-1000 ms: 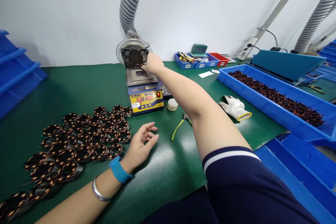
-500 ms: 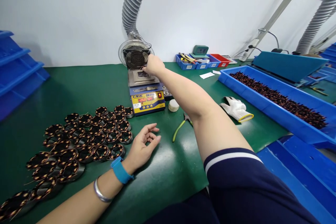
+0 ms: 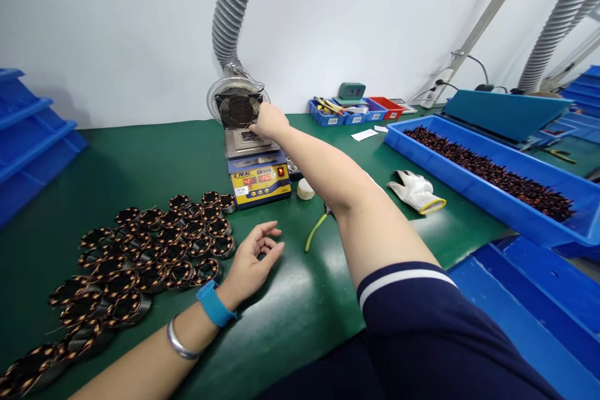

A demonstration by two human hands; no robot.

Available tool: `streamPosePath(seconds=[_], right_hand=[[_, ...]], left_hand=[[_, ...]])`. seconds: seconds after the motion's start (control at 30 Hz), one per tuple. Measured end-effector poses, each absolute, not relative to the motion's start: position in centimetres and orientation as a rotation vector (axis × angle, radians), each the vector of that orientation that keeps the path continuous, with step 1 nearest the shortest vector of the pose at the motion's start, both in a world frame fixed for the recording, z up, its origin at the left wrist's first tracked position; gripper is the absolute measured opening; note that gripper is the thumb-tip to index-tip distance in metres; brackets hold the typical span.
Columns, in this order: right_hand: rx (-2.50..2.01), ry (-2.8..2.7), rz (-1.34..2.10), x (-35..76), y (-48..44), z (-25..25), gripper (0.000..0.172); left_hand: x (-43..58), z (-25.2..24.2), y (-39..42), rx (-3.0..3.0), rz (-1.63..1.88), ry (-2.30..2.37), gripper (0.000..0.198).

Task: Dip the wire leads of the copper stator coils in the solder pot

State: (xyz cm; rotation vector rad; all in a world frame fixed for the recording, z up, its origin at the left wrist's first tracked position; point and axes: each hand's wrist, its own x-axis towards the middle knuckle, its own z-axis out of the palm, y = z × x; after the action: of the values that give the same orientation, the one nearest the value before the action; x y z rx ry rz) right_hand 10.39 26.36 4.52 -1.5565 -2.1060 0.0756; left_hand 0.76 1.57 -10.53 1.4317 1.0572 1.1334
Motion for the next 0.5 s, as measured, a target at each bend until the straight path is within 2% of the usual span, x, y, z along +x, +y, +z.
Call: streamPosePath(seconds=[0.1, 0.3, 0.37, 0.5], right_hand=[[-1.579, -2.010, 0.150, 10.9, 25.1, 5.7, 0.022], [-1.403, -1.663, 0.916, 15.8, 18.6, 7.4, 0.025], [-1.362, -1.632, 1.002, 19.0, 14.8, 7.2, 0.025], [-1.516, -1.585, 0.980, 26.7, 5.4, 5.9, 0.022]], left_hand=[[0.8, -10.5, 1.5, 1.453, 1.125, 1.070, 0.048], [0.5, -10.6, 1.8, 1.752, 1.121, 1.099, 0.036], [0.1, -10.3, 1.6, 2.006, 1.081, 1.129, 0.034], [-0.6, -9.2, 0.6, 2.451, 0.969, 1.194, 0.049]])
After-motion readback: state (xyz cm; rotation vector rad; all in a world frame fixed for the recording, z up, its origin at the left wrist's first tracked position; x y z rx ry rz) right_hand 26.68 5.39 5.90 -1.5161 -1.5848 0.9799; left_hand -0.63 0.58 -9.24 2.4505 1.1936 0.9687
